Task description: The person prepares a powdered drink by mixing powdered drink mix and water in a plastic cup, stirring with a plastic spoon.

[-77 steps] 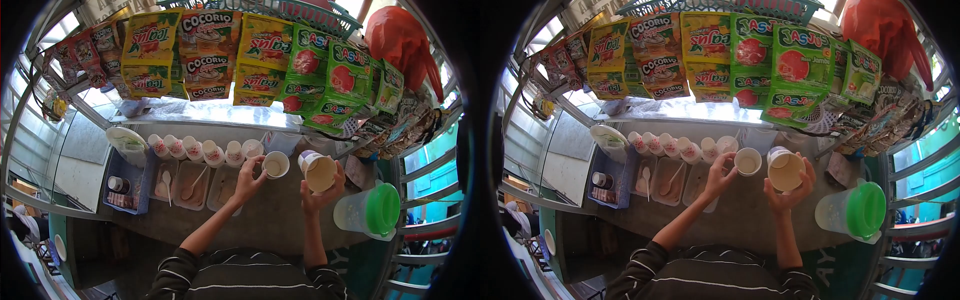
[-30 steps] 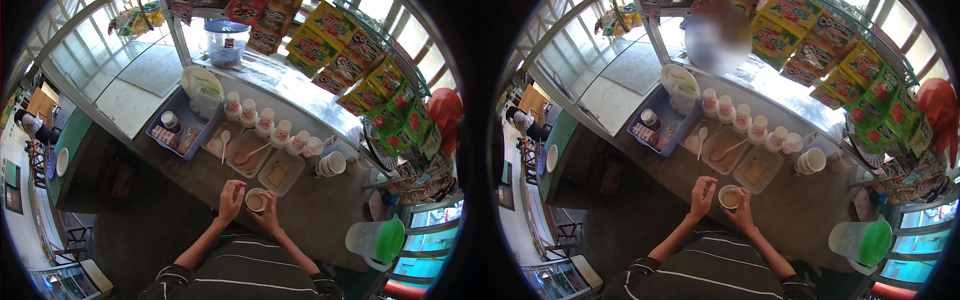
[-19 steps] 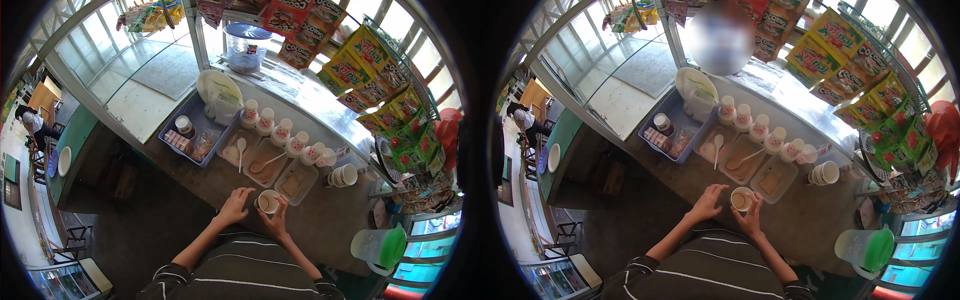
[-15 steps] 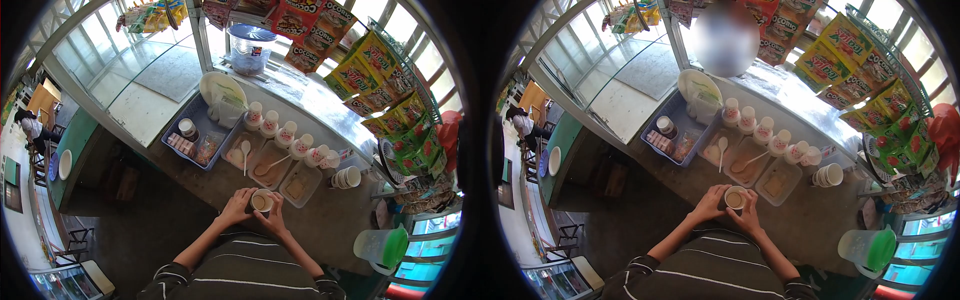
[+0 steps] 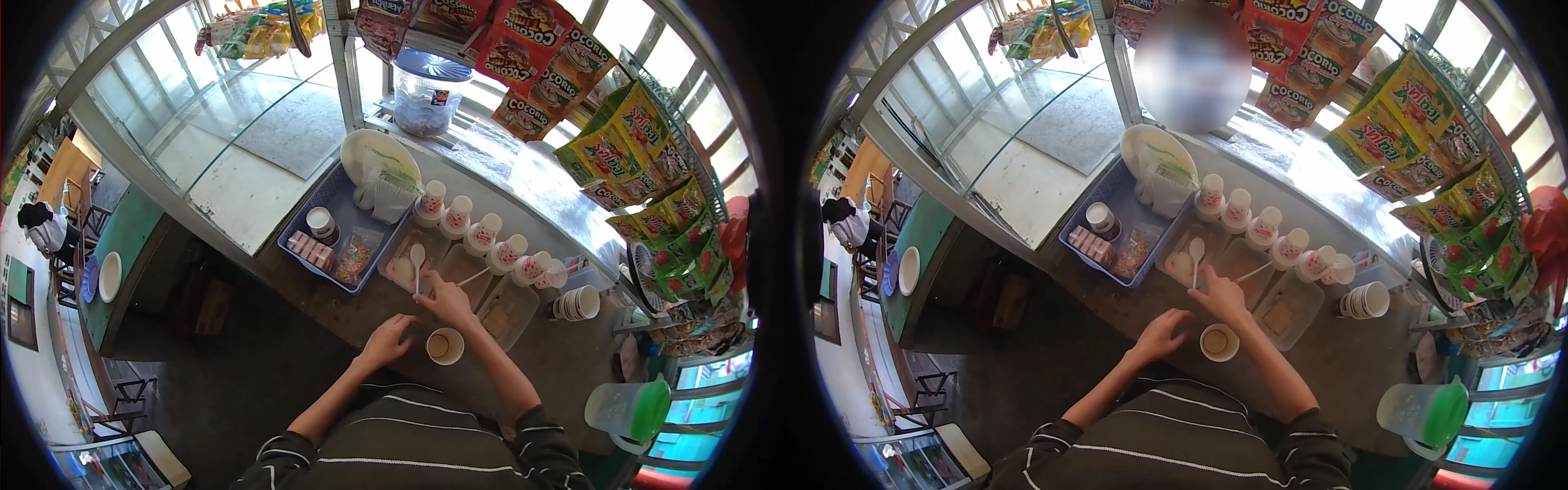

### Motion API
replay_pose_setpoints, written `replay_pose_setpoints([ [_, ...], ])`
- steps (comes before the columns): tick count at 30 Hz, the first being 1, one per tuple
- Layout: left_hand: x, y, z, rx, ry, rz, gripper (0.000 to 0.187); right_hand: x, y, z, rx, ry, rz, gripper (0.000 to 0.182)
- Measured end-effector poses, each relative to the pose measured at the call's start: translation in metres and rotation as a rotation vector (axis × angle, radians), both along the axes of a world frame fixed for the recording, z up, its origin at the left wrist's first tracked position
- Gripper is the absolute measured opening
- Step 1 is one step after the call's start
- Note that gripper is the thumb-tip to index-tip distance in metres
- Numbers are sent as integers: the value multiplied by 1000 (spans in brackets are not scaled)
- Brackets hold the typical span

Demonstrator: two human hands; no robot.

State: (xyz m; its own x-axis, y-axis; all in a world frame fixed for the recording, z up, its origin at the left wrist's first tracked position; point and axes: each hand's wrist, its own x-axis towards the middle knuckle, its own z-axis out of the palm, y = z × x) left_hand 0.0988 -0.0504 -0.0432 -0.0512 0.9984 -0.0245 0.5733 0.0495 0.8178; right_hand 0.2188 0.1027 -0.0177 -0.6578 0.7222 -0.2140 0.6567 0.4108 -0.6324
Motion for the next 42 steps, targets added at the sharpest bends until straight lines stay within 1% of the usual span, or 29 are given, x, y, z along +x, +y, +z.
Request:
replay_pose_setpoints([
  [1,-3,1,-4,2,0,2,39,-6,0,-1,16,-137,42,54],
  [3,-9,4,-9,2,-137,177,27,-11,-2,-7,69,-169,46,56],
  [5,-15,3,-10,15,-182,219,24,-13,-4,-14,119,-200,50,58],
  [7,-20,2,-9,25,-226,263,22,-11,-3,-14,93,-146,-51,52],
  [8,-23,1,-9,5,-259,270,21,-10,-1,-13,92,-144,-47,52],
  [10,-27,-1,-11,-14,-291,284,21,-9,3,2,55,-30,-188,44],
  [11,-28,-1,-13,-15,-309,284,21,-9,7,1,82,42,-242,37],
  [12,-29,-1,-14,-18,-328,281,21,-8,14,-3,84,43,-240,37],
  [14,-32,0,-15,-50,-357,267,21,-11,28,-14,-5,472,-307,34],
  [15,-33,1,-15,-80,-386,251,21,-17,31,-12,-79,591,-335,30],
  [16,-35,2,-15,-80,-387,243,21,-22,35,-15,-74,590,-341,30],
  [18,-41,5,-12,-107,-377,188,22,-35,44,-25,-303,859,-451,24],
  [22,-51,13,-8,-144,-373,142,24,-49,53,-30,-287,814,-449,22],
  [24,-58,15,-10,-169,-349,77,25,-50,53,-27,-158,689,-453,22],
  [25,-59,15,-22,-150,-434,76,26,-47,52,-26,-162,684,-458,22],
  [26,-59,15,-31,-154,-441,75,26,-43,52,-26,-53,650,-413,22],
  [27,-61,17,-39,-184,-501,81,28,-41,54,-24,59,619,-365,22],
  [28,-64,20,-40,-215,-559,86,30,-37,53,-19,60,618,-368,22],
  [29,-66,23,-42,-217,-559,80,30,-32,49,-13,91,601,-328,22],
  [30,-67,26,-39,-295,-635,85,32,-26,46,-9,119,582,-291,22],
  [31,-68,29,-38,-376,-711,89,35,-21,43,-7,119,579,-305,22],
  [33,-68,36,-44,-408,-734,97,37,-6,38,-7,-30,559,-371,23],
  [34,-69,41,-47,-424,-754,116,39,1,38,-14,-29,554,-382,23],
  [36,-70,50,-51,-433,-805,145,39,10,40,-30,-202,651,-468,24],
  [37,-71,54,-51,-438,-852,182,40,12,38,-34,-199,649,-474,24],
  [38,-70,58,-52,-441,-853,176,40,11,36,-39,-250,657,-490,24],
  [39,-69,61,-52,-447,-854,225,39,8,34,-38,-303,665,-505,25],
  [40,-67,63,-53,-455,-854,275,38,4,31,-38,-303,662,-511,25],
  [42,-65,63,-52,-466,-823,272,39,-7,27,-35,-369,689,-472,24],
])
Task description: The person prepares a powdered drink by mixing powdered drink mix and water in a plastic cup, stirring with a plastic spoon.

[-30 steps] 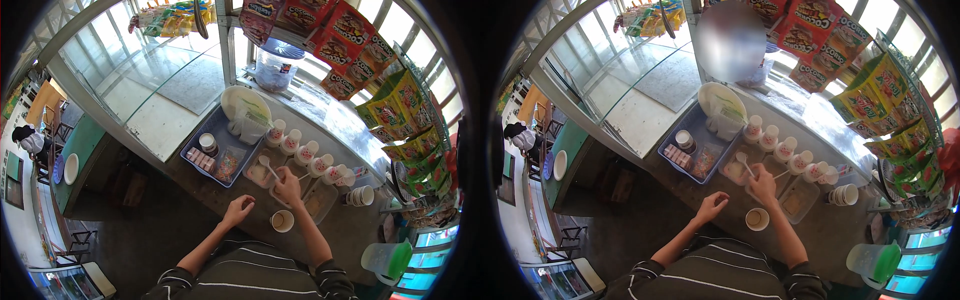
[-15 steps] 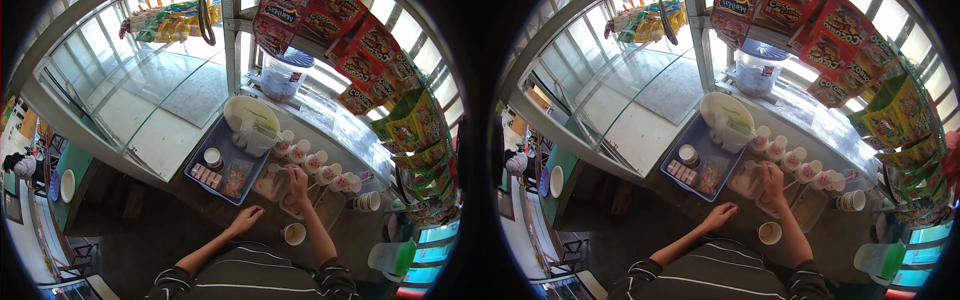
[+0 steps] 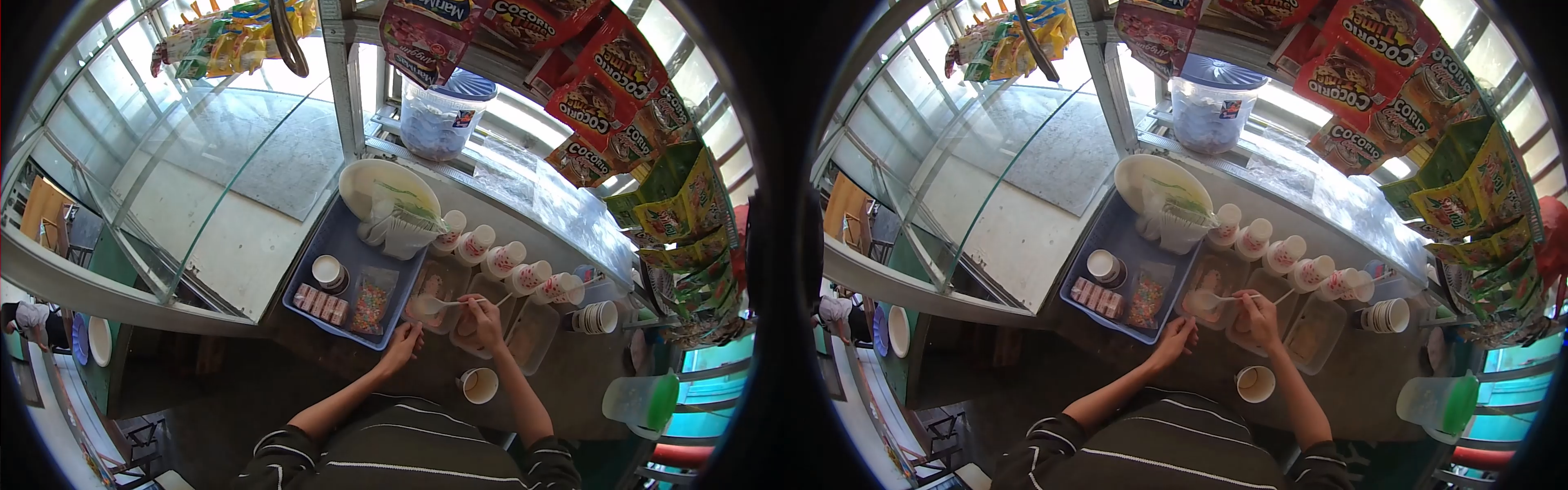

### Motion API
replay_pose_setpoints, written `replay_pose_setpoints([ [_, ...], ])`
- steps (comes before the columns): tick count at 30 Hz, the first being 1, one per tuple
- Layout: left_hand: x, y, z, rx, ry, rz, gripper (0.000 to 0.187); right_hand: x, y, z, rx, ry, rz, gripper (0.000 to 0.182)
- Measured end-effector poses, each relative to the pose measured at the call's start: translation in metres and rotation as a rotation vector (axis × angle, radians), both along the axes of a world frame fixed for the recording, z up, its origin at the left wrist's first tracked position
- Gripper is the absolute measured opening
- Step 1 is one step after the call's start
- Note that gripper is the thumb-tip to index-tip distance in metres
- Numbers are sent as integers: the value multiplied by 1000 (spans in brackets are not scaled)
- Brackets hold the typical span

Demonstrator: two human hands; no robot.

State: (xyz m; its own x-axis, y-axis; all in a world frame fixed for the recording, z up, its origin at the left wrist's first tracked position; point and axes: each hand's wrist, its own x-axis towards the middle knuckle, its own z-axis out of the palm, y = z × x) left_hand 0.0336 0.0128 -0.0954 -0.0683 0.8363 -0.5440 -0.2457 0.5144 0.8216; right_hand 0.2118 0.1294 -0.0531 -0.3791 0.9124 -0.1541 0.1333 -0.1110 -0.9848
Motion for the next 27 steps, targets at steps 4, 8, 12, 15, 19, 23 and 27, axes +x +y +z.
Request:
replay_pose_setpoints([
  [4,2,2,-3,-68,4,7,40,-16,0,20,48,-26,3,23],
  [8,3,2,3,-120,-72,74,40,-24,9,32,236,-129,2,22],
  [12,4,2,-1,-93,-93,142,38,-32,13,22,231,-161,-6,22],
  [15,4,4,-9,-52,-104,164,34,-38,7,18,303,-166,45,20],
  [19,7,0,-12,-4,-112,195,30,-32,-8,35,296,-243,152,18],
  [23,9,-1,-11,35,-90,182,31,-18,-12,51,426,-326,342,16],
  [27,9,0,-9,69,-105,200,30,-8,7,49,486,-322,143,17],
])
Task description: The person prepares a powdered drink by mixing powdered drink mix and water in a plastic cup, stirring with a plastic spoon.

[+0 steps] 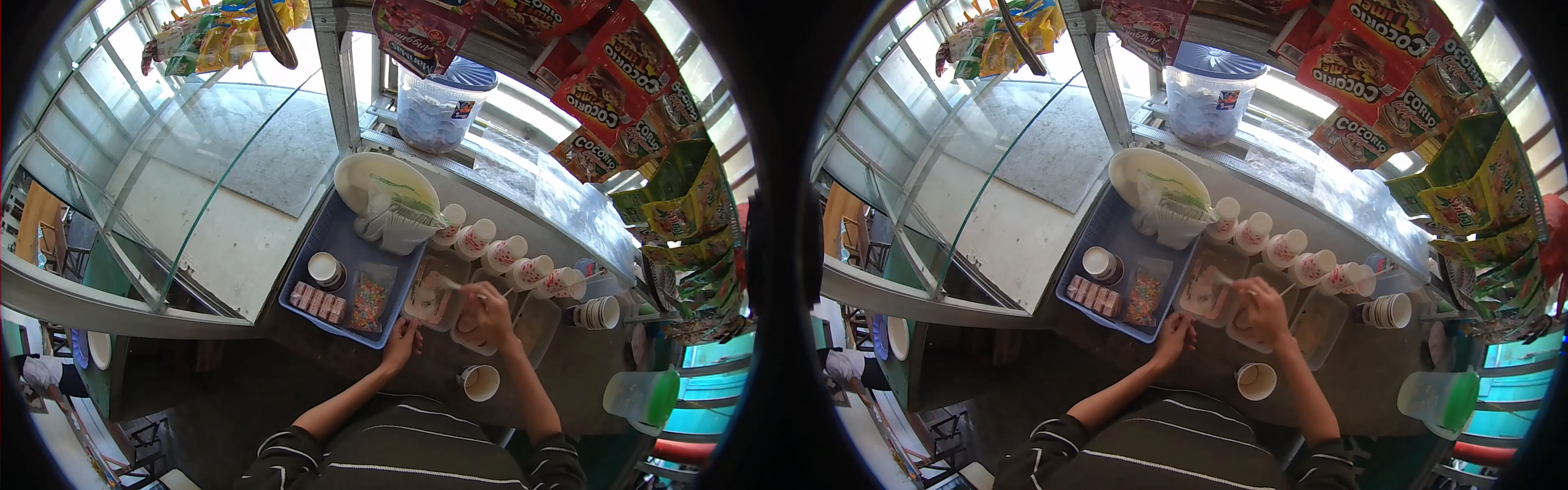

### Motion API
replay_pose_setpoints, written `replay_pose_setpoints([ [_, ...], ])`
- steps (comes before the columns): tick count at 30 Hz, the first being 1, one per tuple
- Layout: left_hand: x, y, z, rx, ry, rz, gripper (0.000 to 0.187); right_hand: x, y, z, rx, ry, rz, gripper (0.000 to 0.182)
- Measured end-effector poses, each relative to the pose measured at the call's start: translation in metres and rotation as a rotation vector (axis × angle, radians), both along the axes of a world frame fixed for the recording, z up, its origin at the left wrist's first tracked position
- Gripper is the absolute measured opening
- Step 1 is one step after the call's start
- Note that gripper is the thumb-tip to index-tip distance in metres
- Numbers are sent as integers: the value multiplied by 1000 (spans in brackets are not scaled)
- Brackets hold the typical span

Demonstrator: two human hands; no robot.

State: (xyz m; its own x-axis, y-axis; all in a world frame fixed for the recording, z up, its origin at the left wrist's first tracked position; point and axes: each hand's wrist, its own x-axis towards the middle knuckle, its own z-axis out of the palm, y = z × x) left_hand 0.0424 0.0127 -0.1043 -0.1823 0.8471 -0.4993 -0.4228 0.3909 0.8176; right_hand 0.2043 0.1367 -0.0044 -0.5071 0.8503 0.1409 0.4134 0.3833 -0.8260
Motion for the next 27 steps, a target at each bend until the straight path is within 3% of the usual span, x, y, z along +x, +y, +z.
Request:
replay_pose_setpoints([
  [5,0,0,1,-23,-5,-6,29,1,8,-8,265,-139,-35,19],
  [7,0,0,1,-26,-6,4,29,-1,-4,-8,362,-264,153,21],
  [11,-2,0,2,-93,-65,-2,30,-2,-14,-1,275,-249,258,25],
  [14,-1,2,4,-151,-68,-2,32,-4,-1,3,287,-272,152,20],
  [17,0,4,5,-157,-70,-24,32,-8,3,-4,381,-258,14,28],
  [21,2,4,-3,-114,-82,9,32,-9,-11,-7,390,-295,254,25],
  [24,2,3,-3,-95,-72,2,32,-17,-3,3,331,-270,210,21],
  [26,2,5,-3,-87,-62,-2,32,-25,9,0,256,-132,-19,17],
  [27,2,4,-3,-92,-84,11,31,-29,13,-2,256,-131,-23,17],
])
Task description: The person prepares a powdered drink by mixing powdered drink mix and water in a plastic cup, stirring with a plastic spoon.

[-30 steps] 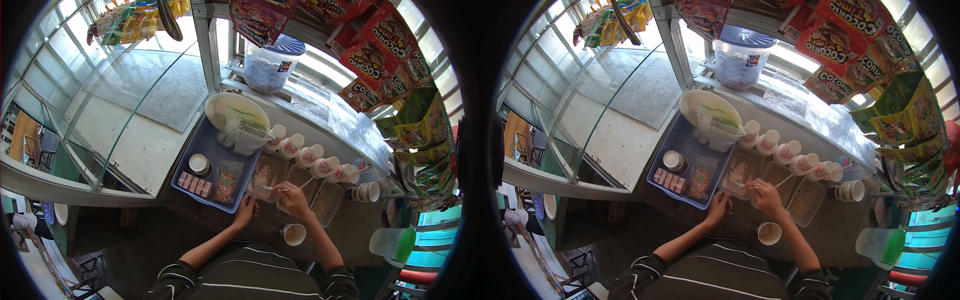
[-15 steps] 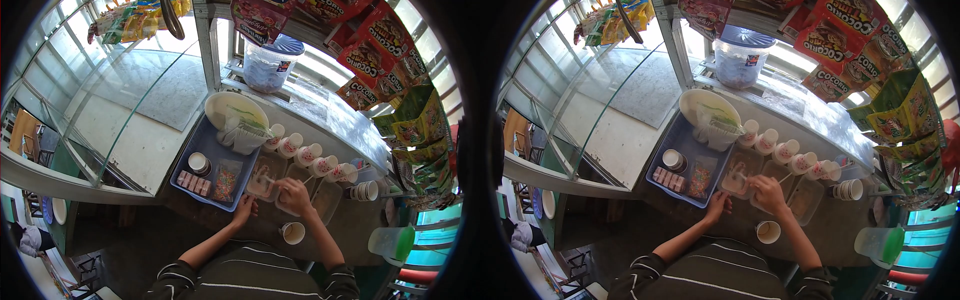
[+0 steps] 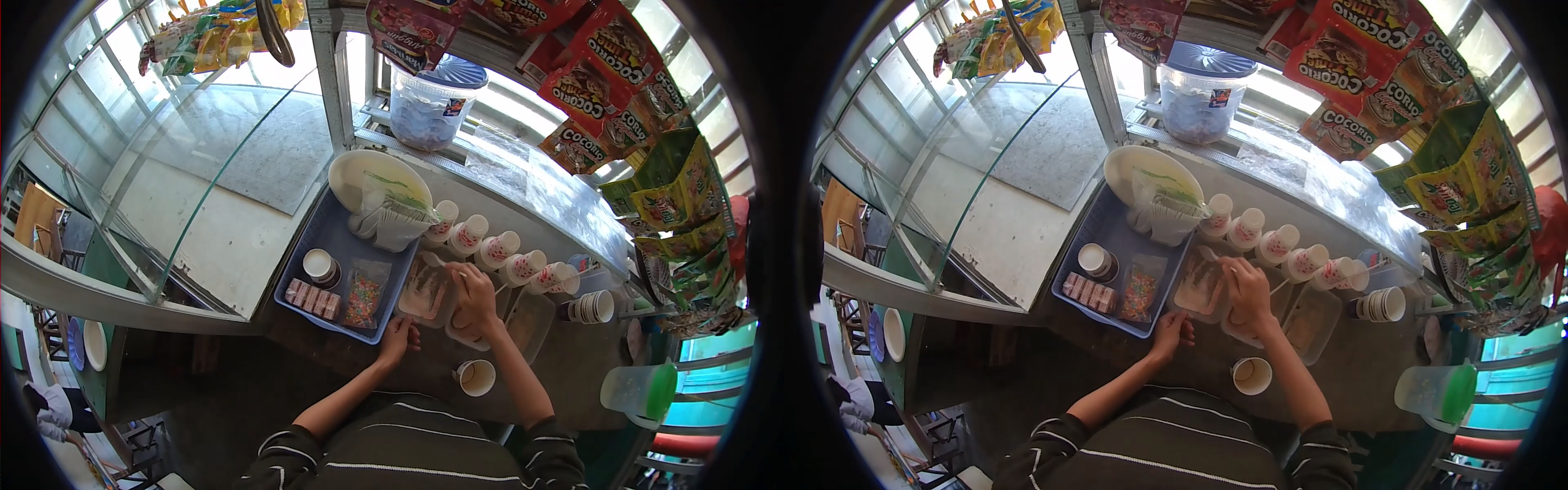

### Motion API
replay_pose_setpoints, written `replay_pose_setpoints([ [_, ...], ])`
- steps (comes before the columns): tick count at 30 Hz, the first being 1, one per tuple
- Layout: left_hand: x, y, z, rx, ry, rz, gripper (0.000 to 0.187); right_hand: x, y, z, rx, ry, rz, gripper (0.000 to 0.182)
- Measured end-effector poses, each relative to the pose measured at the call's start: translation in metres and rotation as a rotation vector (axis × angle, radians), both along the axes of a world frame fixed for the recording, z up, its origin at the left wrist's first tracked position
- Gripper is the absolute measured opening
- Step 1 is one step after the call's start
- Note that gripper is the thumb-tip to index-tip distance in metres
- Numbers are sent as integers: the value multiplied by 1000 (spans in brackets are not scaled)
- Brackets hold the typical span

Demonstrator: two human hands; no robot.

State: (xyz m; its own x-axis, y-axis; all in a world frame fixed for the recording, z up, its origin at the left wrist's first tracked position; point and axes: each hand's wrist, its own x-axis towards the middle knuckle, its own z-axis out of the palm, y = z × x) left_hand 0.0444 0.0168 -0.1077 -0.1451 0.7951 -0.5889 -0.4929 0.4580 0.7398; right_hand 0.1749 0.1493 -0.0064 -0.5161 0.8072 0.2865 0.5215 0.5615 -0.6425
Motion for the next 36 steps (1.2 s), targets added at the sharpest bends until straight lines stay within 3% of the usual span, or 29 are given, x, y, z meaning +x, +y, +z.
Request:
replay_pose_setpoints([
  [3,1,-2,-1,-7,-31,28,30,-12,0,-4,-119,58,-59,17],
  [8,5,-4,-5,9,-65,53,28,-15,-27,-14,143,-177,196,15],
  [12,6,-4,-6,10,-111,84,26,-9,-43,0,144,-174,293,12],
  [17,7,-5,3,-2,-114,81,26,13,-24,21,182,-149,125,9],
  [22,9,-3,9,-22,-178,86,23,26,-34,19,117,-110,234,5],
  [26,9,-3,12,-8,-182,85,22,35,-20,32,113,-72,141,6],
  [36,2,-1,-9,58,-172,98,21,32,-6,64,-42,-273,387,6],
])
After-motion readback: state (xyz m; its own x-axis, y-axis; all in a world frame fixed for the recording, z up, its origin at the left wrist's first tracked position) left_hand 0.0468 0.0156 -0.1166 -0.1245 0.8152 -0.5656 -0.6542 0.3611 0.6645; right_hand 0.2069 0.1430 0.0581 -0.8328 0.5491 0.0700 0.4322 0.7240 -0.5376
